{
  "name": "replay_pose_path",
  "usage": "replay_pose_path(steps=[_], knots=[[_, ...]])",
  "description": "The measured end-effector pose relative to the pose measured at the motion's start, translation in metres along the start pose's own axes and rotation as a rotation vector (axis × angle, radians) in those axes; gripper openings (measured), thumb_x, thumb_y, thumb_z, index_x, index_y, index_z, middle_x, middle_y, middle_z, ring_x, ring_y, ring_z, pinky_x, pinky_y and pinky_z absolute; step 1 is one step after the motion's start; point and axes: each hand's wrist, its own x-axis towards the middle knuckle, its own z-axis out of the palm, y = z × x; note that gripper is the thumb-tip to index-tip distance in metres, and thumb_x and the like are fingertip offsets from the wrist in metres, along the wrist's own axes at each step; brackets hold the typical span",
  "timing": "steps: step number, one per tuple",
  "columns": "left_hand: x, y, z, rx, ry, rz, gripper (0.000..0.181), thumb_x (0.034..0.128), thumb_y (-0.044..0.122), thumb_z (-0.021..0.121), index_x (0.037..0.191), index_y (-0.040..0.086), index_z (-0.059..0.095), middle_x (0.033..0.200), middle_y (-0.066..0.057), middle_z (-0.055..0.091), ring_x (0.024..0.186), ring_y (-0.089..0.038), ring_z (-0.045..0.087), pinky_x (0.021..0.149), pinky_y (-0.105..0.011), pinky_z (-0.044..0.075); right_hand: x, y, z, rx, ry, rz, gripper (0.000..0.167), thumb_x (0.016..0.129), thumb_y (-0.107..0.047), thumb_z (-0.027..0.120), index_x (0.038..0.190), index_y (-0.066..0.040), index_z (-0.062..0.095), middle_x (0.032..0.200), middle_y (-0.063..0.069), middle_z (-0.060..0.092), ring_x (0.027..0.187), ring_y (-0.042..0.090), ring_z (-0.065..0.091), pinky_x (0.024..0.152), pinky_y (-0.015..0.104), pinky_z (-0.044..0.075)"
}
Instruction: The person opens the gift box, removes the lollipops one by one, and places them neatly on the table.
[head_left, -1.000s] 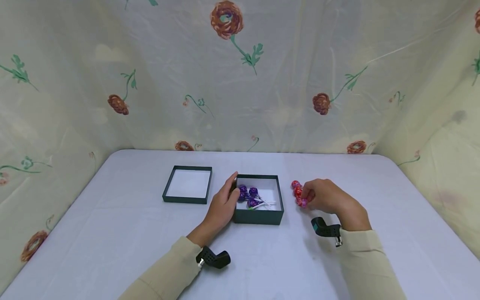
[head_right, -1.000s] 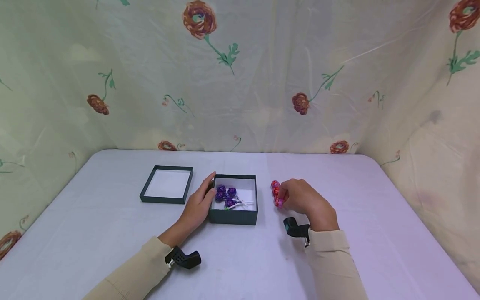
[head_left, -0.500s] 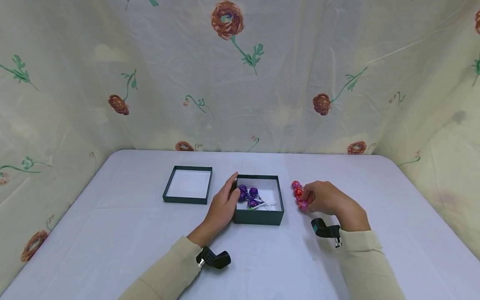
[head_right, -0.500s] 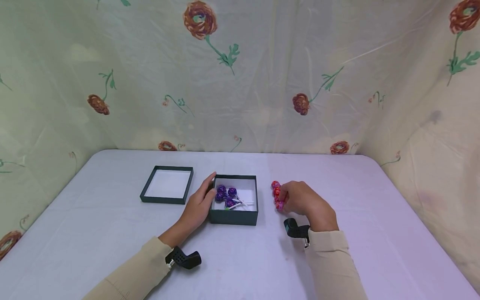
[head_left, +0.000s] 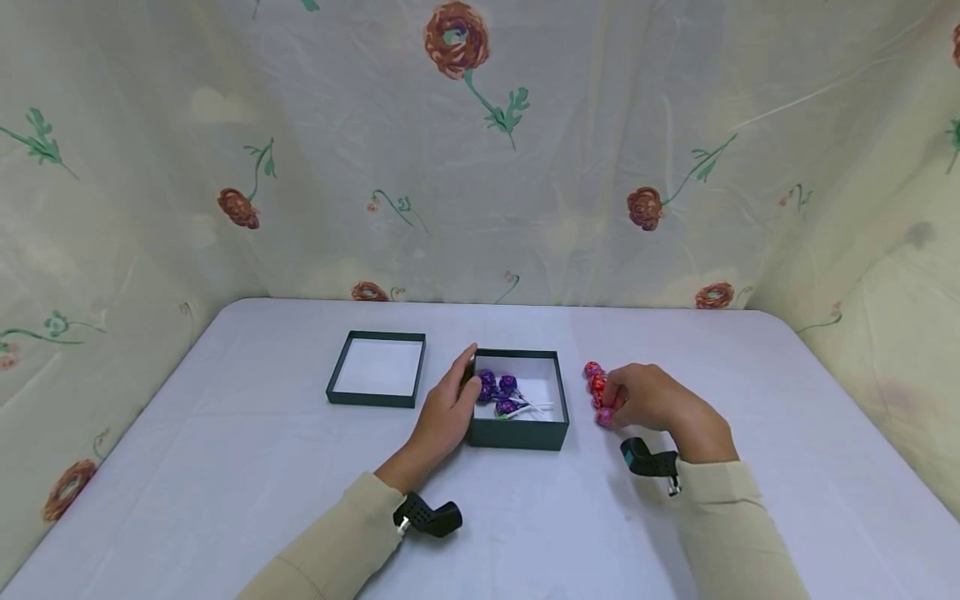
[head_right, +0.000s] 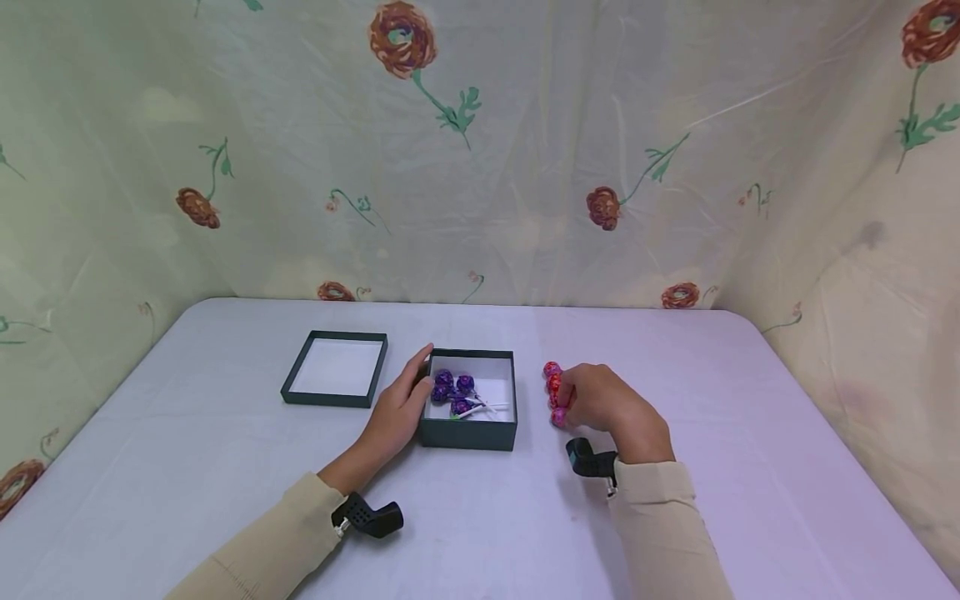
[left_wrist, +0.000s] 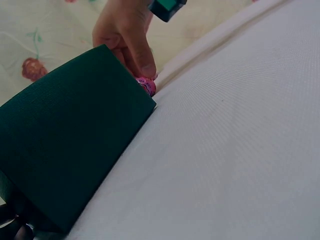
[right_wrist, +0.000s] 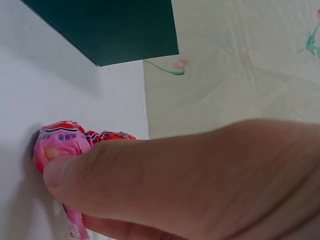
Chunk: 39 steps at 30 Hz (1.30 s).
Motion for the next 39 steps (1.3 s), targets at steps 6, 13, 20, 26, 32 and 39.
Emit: replay_pose_path(steps=[6,13,20,26,32,39], knots=[[0.000,0.001,0.001,-0.002,-0.002,0.000,0.050,0.1027,0.029,0.038,0.152,0.032,0.028,0.154,0.000,0.033,0.141,-0.015,0.029,0.114,-0.038,0.026,-0.002,0.001,0.000,0.010,-0.004,0.002,0.018,0.076,-0.007,0.078,0.090,-0.009,0.067,0.088,0.007,0.059,0.086,0.025,0.050,0.070,0.036,0.048],[0.000,0.002,0.002,-0.001,-0.005,-0.002,0.051,0.1025,0.028,0.038,0.152,0.032,0.028,0.154,0.000,0.033,0.141,-0.016,0.029,0.114,-0.039,0.026,-0.004,0.000,-0.002,0.023,-0.009,0.011,0.018,0.076,-0.009,0.079,0.090,-0.010,0.067,0.089,0.006,0.060,0.087,0.025,0.051,0.071,0.037,0.050],[0.000,0.004,0.002,0.005,-0.006,-0.006,0.051,0.1024,0.028,0.039,0.152,0.031,0.028,0.154,-0.001,0.033,0.141,-0.017,0.029,0.114,-0.039,0.026,-0.007,-0.005,-0.007,0.033,0.006,0.014,0.019,0.077,-0.011,0.079,0.092,-0.008,0.067,0.087,0.006,0.061,0.087,0.025,0.053,0.073,0.039,0.051],[0.000,0.003,0.002,0.011,-0.006,-0.008,0.051,0.1025,0.029,0.039,0.152,0.032,0.028,0.154,-0.001,0.033,0.141,-0.017,0.029,0.114,-0.039,0.026,-0.008,-0.012,-0.011,0.066,0.027,-0.033,0.015,0.079,-0.009,0.076,0.091,-0.007,0.067,0.084,0.005,0.061,0.082,0.023,0.054,0.071,0.035,0.051],[0.000,0.002,0.002,0.011,-0.005,-0.020,0.051,0.1026,0.029,0.039,0.152,0.034,0.027,0.154,-0.001,0.033,0.141,-0.017,0.029,0.114,-0.040,0.026,-0.012,-0.025,-0.015,0.079,0.045,-0.087,0.013,0.083,-0.010,0.074,0.093,-0.006,0.067,0.085,0.004,0.063,0.081,0.022,0.055,0.071,0.033,0.053],[-0.001,0.001,0.002,0.008,0.003,-0.021,0.051,0.1024,0.029,0.039,0.152,0.033,0.028,0.154,-0.002,0.033,0.141,-0.018,0.029,0.114,-0.041,0.026,-0.011,-0.039,-0.016,0.082,0.051,-0.139,0.011,0.084,-0.010,0.072,0.093,-0.007,0.066,0.086,0.004,0.064,0.081,0.021,0.056,0.073,0.033,0.054]])
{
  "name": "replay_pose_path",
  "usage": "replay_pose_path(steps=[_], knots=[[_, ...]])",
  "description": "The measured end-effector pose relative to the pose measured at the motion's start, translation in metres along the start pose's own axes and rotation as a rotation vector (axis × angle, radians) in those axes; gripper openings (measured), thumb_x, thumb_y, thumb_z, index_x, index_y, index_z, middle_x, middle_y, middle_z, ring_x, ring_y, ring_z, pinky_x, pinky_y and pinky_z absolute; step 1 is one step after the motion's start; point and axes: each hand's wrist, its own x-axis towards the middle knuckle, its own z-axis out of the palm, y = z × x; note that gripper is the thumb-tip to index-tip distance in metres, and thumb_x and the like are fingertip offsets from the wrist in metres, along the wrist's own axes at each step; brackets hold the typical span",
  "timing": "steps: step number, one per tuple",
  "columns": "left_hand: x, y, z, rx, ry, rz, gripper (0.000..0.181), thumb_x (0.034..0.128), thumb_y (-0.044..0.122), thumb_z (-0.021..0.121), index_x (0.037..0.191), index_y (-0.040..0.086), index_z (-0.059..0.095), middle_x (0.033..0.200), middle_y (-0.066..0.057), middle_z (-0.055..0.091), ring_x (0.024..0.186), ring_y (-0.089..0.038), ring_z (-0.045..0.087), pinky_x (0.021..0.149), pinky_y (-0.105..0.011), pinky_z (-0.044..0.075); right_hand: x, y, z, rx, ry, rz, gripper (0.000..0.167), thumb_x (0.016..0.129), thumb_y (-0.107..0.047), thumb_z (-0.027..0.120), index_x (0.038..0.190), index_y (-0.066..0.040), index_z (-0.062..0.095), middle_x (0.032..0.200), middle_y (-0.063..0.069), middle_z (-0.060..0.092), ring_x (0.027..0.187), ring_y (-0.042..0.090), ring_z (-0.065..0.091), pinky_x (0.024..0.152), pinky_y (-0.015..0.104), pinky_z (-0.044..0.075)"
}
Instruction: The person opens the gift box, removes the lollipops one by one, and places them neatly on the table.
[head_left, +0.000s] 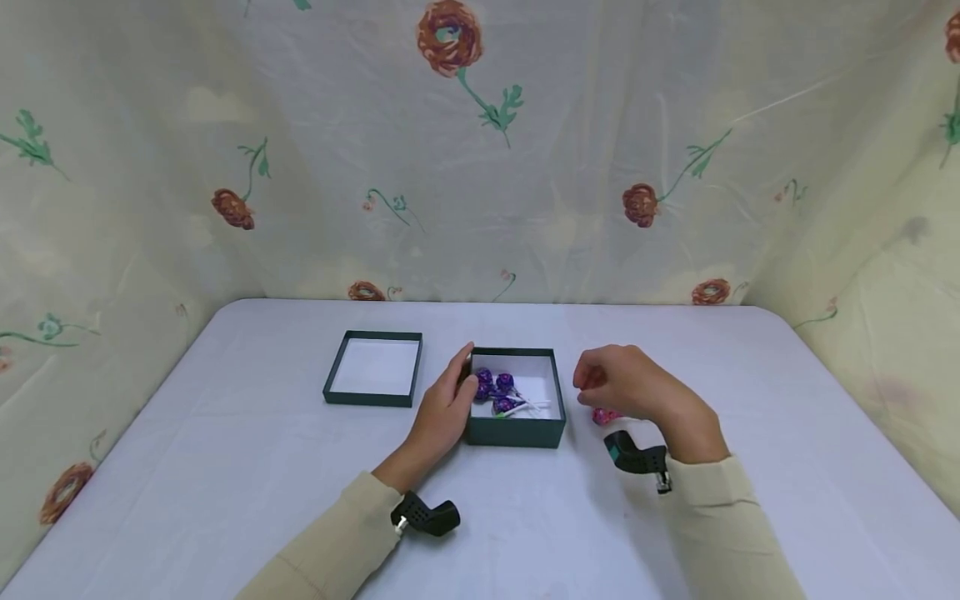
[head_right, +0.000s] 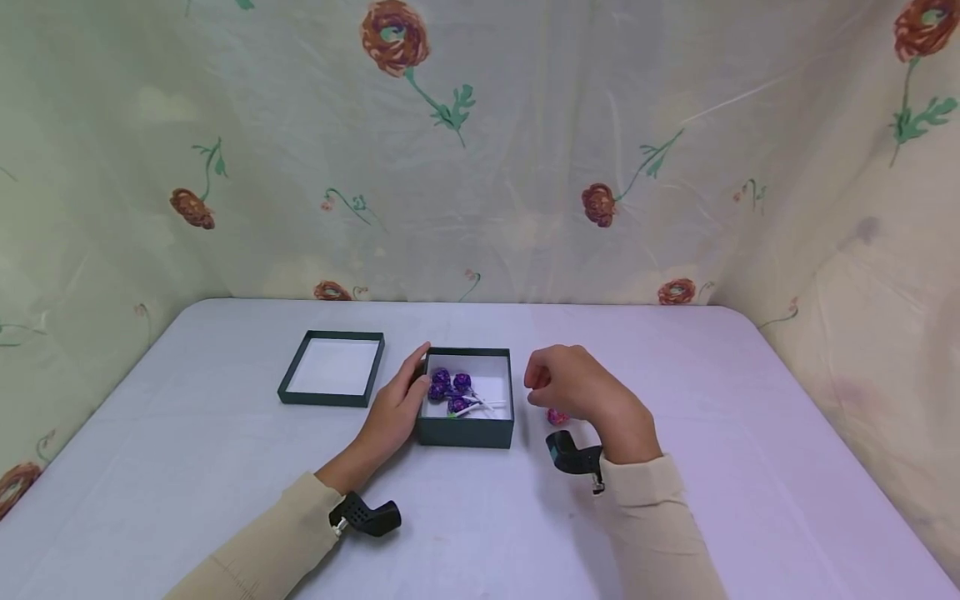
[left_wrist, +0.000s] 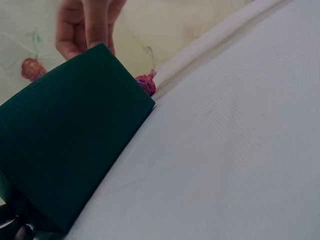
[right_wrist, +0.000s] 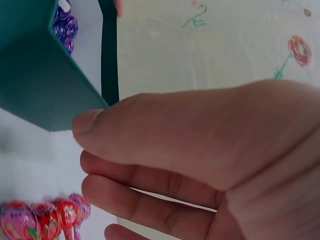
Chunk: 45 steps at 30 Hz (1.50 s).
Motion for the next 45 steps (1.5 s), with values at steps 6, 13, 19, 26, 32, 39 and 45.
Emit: replay_pose_path(steps=[6,13,19,26,32,39,45], knots=[[0.000,0.001,0.000,-0.003,0.001,0.001,0.051,0.1019,0.029,0.039,0.151,0.034,0.029,0.154,-0.001,0.034,0.141,-0.017,0.030,0.114,-0.040,0.026,0.005,-0.009,0.003,-0.005,0.025,-0.063,0.010,0.085,-0.009,0.071,0.094,-0.007,0.067,0.086,0.002,0.065,0.081,0.019,0.057,0.076,0.035,0.053],[0.001,0.004,0.002,0.005,-0.004,0.003,0.051,0.1018,0.029,0.039,0.151,0.034,0.029,0.153,-0.001,0.035,0.140,-0.016,0.031,0.114,-0.039,0.026,0.009,-0.018,0.007,-0.035,0.079,-0.090,0.012,0.085,-0.012,0.072,0.097,-0.009,0.068,0.087,0.003,0.065,0.082,0.020,0.057,0.077,0.036,0.053],[0.001,0.003,0.001,0.007,-0.006,0.014,0.051,0.1020,0.029,0.039,0.151,0.033,0.029,0.153,-0.001,0.035,0.140,-0.017,0.031,0.114,-0.040,0.026,0.013,-0.023,0.010,-0.021,0.089,-0.129,0.012,0.085,-0.012,0.072,0.097,-0.009,0.069,0.087,0.002,0.065,0.084,0.020,0.057,0.078,0.036,0.053],[0.001,0.002,-0.001,0.013,-0.006,-0.003,0.051,0.1020,0.029,0.039,0.152,0.033,0.028,0.153,-0.001,0.035,0.140,-0.018,0.031,0.114,-0.041,0.026,0.021,-0.032,0.018,0.014,0.072,-0.204,0.014,0.085,-0.011,0.072,0.098,-0.009,0.071,0.088,0.000,0.066,0.082,0.017,0.059,0.077,0.034,0.054],[0.000,0.002,-0.002,0.010,-0.010,-0.011,0.051,0.1024,0.028,0.039,0.152,0.030,0.029,0.153,-0.003,0.035,0.140,-0.019,0.031,0.113,-0.043,0.027,0.028,-0.041,0.030,0.023,0.037,-0.240,0.017,0.085,-0.010,0.072,0.101,-0.005,0.071,0.089,0.000,0.067,0.083,0.015,0.059,0.078,0.032,0.054],[0.001,0.001,-0.002,0.009,-0.013,-0.003,0.051,0.1024,0.029,0.039,0.152,0.033,0.028,0.153,-0.001,0.035,0.140,-0.018,0.032,0.113,-0.044,0.028,0.038,-0.045,0.045,0.079,-0.005,-0.292,0.016,0.085,-0.011,0.073,0.101,-0.007,0.072,0.090,-0.001,0.068,0.082,0.013,0.060,0.077,0.029,0.055],[0.001,-0.001,-0.003,0.012,-0.015,0.004,0.051,0.1021,0.029,0.039,0.152,0.031,0.028,0.153,-0.002,0.036,0.139,-0.019,0.033,0.112,-0.046,0.029,0.045,-0.041,0.054,0.135,-0.066,-0.352,0.016,0.086,-0.013,0.073,0.102,-0.009,0.073,0.093,-0.003,0.068,0.083,0.013,0.061,0.078,0.028,0.055]])
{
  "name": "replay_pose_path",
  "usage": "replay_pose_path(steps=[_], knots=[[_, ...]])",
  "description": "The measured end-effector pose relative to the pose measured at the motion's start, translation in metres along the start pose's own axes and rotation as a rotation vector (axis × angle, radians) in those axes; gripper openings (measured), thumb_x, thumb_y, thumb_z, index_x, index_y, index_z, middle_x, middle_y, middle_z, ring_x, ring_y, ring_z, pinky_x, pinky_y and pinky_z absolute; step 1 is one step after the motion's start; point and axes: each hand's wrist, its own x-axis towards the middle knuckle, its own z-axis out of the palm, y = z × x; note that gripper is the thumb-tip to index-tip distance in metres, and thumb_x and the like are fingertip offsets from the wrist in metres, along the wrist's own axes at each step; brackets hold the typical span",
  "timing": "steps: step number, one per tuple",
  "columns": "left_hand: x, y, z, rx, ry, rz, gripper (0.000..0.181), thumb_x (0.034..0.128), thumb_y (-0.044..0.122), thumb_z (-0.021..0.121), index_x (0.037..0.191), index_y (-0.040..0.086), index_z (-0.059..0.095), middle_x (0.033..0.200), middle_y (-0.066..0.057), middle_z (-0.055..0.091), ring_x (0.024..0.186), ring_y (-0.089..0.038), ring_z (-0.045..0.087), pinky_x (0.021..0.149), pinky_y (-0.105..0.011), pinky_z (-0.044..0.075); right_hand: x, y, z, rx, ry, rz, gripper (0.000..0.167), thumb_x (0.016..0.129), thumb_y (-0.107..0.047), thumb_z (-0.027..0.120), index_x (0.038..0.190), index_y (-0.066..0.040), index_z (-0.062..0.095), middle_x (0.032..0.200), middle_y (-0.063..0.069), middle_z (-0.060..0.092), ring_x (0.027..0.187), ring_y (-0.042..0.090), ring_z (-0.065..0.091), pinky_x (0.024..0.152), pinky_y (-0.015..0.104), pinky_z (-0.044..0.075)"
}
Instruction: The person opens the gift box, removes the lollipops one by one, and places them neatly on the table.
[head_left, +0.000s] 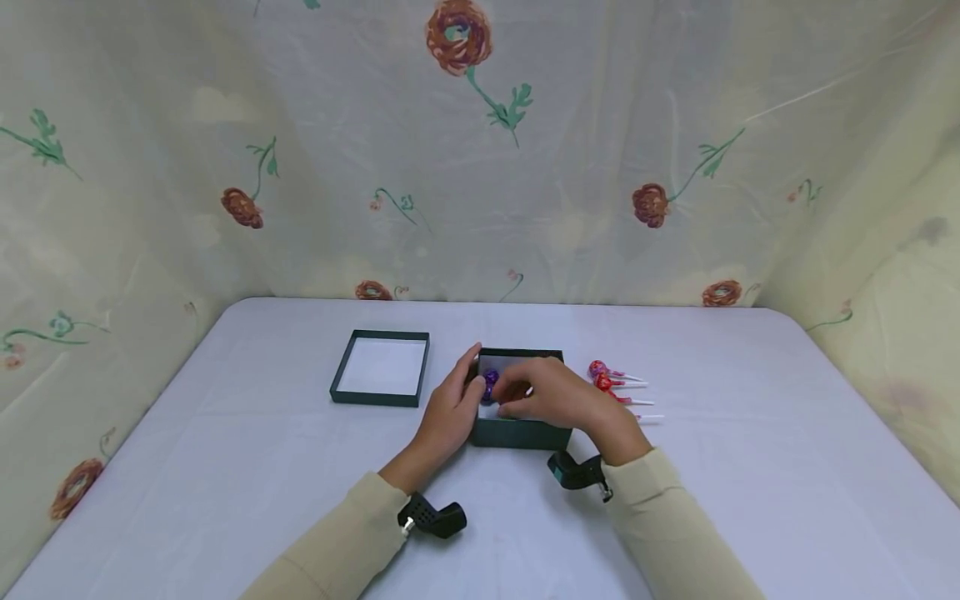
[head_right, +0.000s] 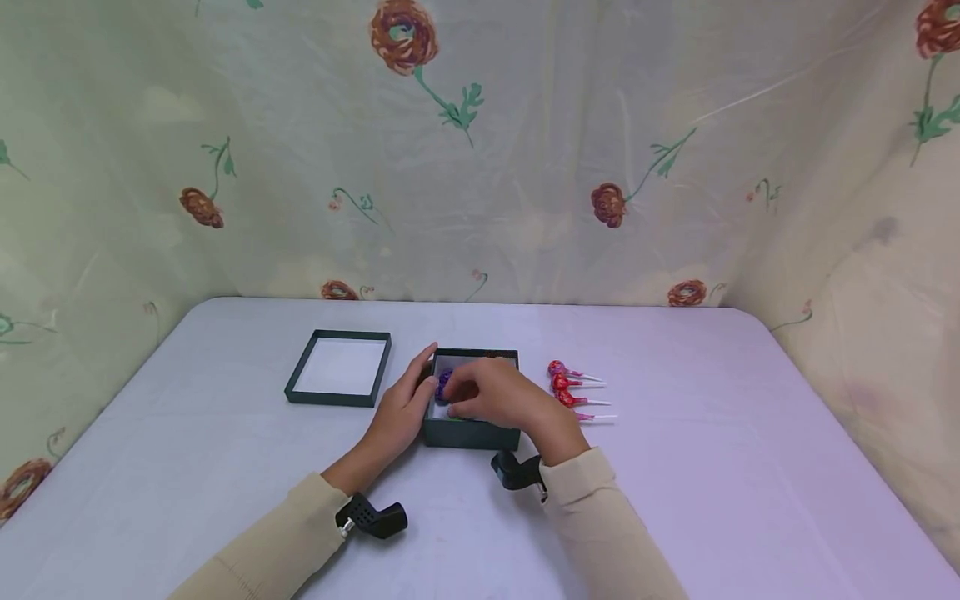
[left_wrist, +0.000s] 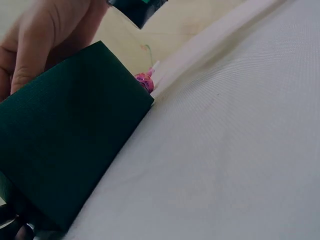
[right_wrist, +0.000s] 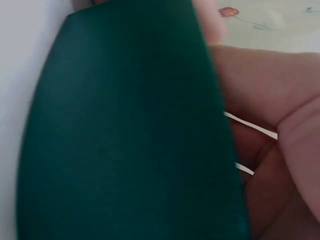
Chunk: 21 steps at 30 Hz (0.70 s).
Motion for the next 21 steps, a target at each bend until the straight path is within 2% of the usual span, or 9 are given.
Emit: replay_pose_path(steps=[4,11,16,21], knots=[[0.0005,-0.0007,0.0007,0.003,-0.001,0.006,0.051,0.1022,0.029,0.039,0.152,0.027,0.029,0.152,-0.003,0.037,0.139,-0.020,0.035,0.112,-0.047,0.030,0.0021,0.0034,0.0029,0.009,-0.034,-0.015,0.017,0.087,-0.013,0.072,0.103,-0.009,0.073,0.093,-0.004,0.068,0.083,0.012,0.061,0.079,0.027,0.055],[0.0006,-0.0014,0.0009,0.008,0.003,0.009,0.051,0.1022,0.029,0.039,0.152,0.030,0.029,0.152,-0.004,0.038,0.138,-0.019,0.035,0.111,-0.046,0.031,0.0045,0.0064,0.0053,0.033,-0.056,-0.034,0.013,0.088,-0.011,0.070,0.100,-0.009,0.074,0.092,-0.004,0.070,0.083,0.010,0.062,0.078,0.026,0.054],[-0.0002,-0.0005,0.0006,0.010,0.006,0.013,0.051,0.1021,0.028,0.039,0.152,0.025,0.029,0.151,-0.005,0.039,0.138,-0.020,0.036,0.111,-0.046,0.031,0.0061,0.0059,0.0062,0.036,-0.072,-0.018,0.012,0.088,-0.011,0.069,0.099,-0.009,0.074,0.092,-0.004,0.070,0.084,0.009,0.063,0.078,0.026,0.054],[-0.0006,0.0007,0.0004,0.010,0.008,0.012,0.051,0.1018,0.028,0.040,0.152,0.026,0.030,0.151,-0.005,0.039,0.138,-0.020,0.036,0.111,-0.046,0.031,0.0074,0.0047,0.0065,0.033,-0.085,0.012,0.011,0.088,-0.011,0.069,0.097,-0.011,0.075,0.091,-0.004,0.070,0.084,0.009,0.062,0.079,0.027,0.054]])
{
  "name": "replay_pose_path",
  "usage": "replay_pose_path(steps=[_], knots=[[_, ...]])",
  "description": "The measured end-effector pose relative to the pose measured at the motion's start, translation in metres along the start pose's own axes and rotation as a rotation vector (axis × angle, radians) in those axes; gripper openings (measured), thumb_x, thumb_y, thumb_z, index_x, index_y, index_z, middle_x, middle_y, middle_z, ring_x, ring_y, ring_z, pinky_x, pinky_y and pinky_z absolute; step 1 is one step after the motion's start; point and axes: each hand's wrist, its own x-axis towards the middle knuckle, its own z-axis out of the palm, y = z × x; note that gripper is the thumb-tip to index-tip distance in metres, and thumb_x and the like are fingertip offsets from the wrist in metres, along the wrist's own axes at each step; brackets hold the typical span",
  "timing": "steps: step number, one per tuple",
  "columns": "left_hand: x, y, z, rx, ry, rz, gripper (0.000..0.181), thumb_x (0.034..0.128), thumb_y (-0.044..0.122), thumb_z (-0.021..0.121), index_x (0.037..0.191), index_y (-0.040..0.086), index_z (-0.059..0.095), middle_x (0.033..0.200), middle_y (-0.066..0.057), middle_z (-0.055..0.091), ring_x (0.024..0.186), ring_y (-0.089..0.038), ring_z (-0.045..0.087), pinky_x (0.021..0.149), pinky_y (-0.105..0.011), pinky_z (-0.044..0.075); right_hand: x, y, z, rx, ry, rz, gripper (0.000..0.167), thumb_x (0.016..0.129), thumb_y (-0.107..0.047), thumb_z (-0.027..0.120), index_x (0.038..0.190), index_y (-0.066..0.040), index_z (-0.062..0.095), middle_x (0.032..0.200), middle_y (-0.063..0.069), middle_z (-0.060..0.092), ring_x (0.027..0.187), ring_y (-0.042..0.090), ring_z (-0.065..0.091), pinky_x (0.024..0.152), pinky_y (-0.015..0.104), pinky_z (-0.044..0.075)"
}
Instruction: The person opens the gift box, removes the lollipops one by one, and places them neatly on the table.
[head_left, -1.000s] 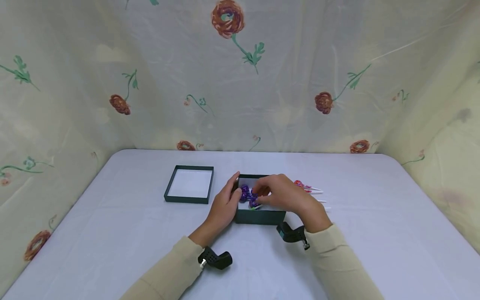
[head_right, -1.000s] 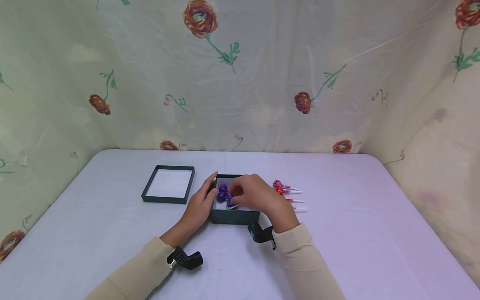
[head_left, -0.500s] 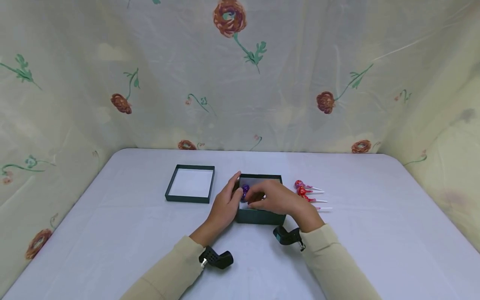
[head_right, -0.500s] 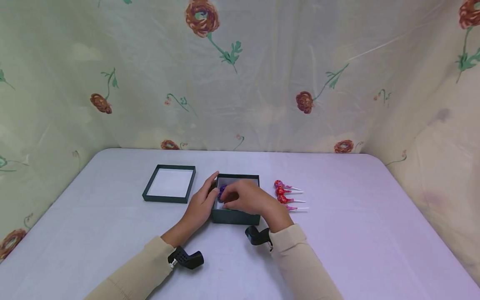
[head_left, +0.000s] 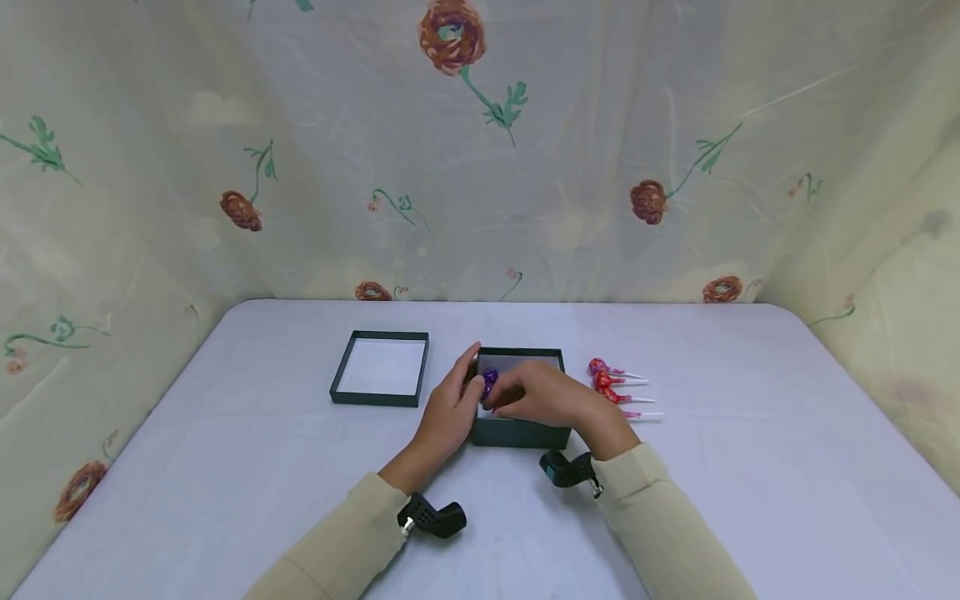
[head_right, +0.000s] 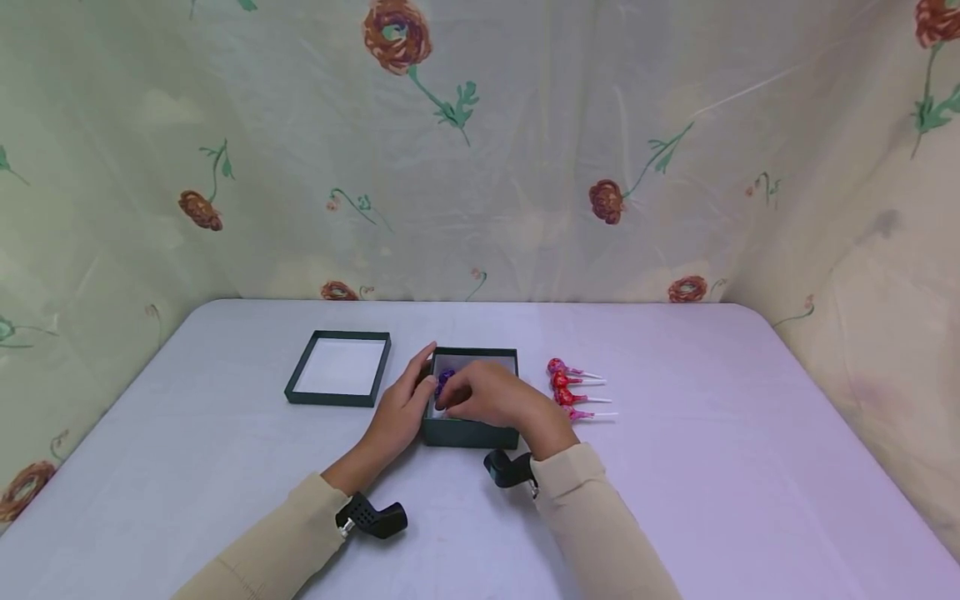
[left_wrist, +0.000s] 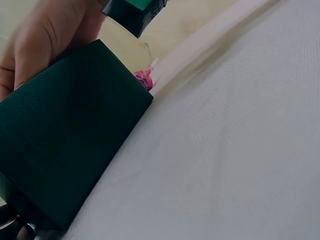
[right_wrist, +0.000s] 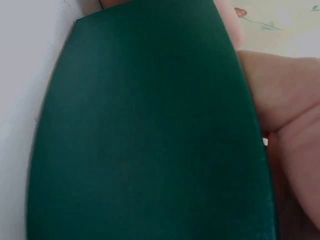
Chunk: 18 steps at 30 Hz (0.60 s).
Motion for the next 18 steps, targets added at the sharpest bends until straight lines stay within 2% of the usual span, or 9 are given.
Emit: replay_pose_path(steps=[6,11,18], knots=[[0.000,0.000,-0.001,-0.001,-0.002,-0.007,0.052,0.1014,0.028,0.040,0.152,0.025,0.030,0.151,-0.005,0.039,0.138,-0.019,0.035,0.112,-0.044,0.031,0.005,-0.001,0.000,0.015,-0.034,0.044,0.011,0.088,-0.009,0.069,0.094,-0.014,0.077,0.092,-0.004,0.071,0.086,0.011,0.063,0.082,0.029,0.054],[-0.001,0.002,-0.001,-0.005,-0.006,-0.018,0.052,0.1013,0.028,0.039,0.152,0.030,0.029,0.151,-0.004,0.039,0.138,-0.019,0.036,0.112,-0.044,0.031,0.009,0.000,0.002,0.004,-0.058,0.079,0.010,0.087,-0.011,0.071,0.092,-0.015,0.078,0.092,-0.004,0.072,0.087,0.011,0.063,0.083,0.031,0.054],[-0.001,0.002,-0.001,-0.005,-0.008,-0.026,0.051,0.1016,0.029,0.039,0.152,0.034,0.028,0.151,-0.004,0.038,0.138,-0.019,0.036,0.111,-0.044,0.031,0.012,-0.001,0.002,-0.012,-0.081,0.078,0.011,0.087,-0.010,0.071,0.094,-0.014,0.078,0.091,-0.003,0.073,0.085,0.011,0.062,0.082,0.031,0.053]])
